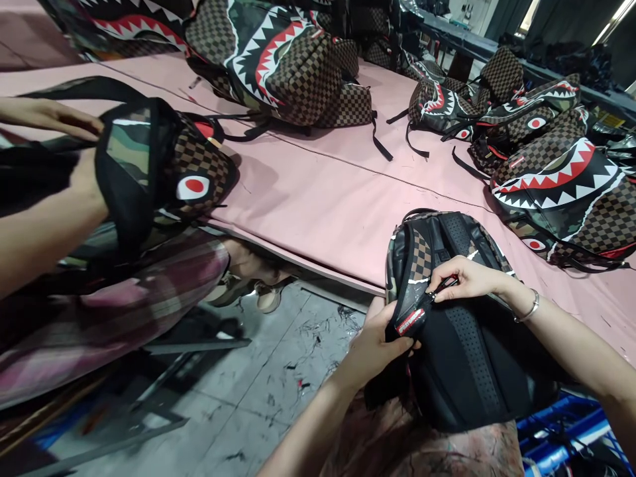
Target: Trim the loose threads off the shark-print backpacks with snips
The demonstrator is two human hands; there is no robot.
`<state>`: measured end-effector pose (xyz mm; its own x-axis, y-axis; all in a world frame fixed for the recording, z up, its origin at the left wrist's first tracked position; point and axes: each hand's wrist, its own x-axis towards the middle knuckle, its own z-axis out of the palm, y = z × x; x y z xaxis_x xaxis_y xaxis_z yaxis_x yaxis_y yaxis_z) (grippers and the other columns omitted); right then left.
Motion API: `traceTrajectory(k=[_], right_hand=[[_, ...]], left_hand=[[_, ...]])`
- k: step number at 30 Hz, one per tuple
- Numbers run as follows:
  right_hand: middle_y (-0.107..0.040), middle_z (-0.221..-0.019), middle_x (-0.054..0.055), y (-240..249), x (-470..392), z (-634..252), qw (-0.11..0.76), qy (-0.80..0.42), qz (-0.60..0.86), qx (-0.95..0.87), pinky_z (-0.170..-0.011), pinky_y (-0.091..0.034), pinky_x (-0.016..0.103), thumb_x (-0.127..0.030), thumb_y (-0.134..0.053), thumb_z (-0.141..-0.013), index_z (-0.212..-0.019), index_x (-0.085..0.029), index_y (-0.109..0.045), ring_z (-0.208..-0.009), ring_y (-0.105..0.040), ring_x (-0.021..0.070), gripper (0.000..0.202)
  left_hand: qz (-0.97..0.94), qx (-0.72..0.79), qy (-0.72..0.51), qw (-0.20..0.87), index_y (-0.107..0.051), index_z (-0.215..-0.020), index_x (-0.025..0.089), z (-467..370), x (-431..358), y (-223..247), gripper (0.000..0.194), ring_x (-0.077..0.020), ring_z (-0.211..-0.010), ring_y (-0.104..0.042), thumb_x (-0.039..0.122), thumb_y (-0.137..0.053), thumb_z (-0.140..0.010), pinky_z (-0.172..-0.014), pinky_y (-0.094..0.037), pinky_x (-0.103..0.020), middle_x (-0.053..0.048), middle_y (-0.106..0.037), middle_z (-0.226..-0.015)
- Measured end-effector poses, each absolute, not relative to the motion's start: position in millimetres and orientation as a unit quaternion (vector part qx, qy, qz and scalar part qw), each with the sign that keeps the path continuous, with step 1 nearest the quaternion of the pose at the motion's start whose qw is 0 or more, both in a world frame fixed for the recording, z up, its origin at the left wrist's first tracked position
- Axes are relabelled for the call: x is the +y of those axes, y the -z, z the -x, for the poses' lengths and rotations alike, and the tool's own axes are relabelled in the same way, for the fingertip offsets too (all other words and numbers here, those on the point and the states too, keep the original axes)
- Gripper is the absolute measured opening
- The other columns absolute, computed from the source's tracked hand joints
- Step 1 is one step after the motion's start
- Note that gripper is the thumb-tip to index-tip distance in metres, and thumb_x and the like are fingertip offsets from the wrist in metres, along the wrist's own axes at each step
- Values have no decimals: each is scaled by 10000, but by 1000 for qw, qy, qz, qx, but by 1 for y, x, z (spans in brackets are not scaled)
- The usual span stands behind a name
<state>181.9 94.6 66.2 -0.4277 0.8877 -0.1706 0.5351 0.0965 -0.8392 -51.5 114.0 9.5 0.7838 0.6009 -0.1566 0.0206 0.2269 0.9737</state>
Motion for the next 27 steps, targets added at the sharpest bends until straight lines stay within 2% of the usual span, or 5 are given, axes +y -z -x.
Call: traceTrajectory(k=[4,11,19,22,27], right_hand=[[-671,-837,45,-69,95,-178,184,-428,490,-737,-676,-471,210,-318,-647,-743,-880,-121,-659,-753,-608,122,240],[-664,-783,37,-71,92,-168,180,-428,476,-746,-622,-450,193,-319,-634,-756,-850,-118,-662,-703,-593,116,224],[-664,-835,53,-84,90,-178,202,-401,504,-738,-672,-466,217,-343,-634,-754,-878,-120,-654,-753,-603,133,256],[-664,-853,59,-84,89,-189,207,-413,519,-719,-708,-477,243,-362,-637,-747,-876,-118,-651,-783,-608,145,277],[-666,-847,60,-76,89,-192,199,-418,514,-722,-675,-467,236,-381,-644,-737,-879,-115,-655,-766,-605,141,301]], left_hand=[[-585,266,-182,744,-567,-1116,183,51,113,-12,501,-196,-824,-559,244,-671,-630,-712,-483,-312,-35,-586,-913],[-538,252,-149,790,-501,-1129,156,46,110,-20,490,-145,-652,-574,204,-636,-661,-578,-461,-262,-25,-570,-861],[-533,263,-153,790,-521,-1150,199,49,111,-19,549,-162,-689,-597,264,-679,-628,-601,-485,-273,-35,-582,-903],[-516,262,-157,800,-523,-1124,175,49,111,-22,518,-167,-697,-603,261,-673,-636,-624,-494,-288,-31,-575,-862],[-508,259,-162,806,-518,-1117,151,47,110,-25,516,-168,-698,-611,260,-675,-637,-631,-498,-288,-32,-571,-845]])
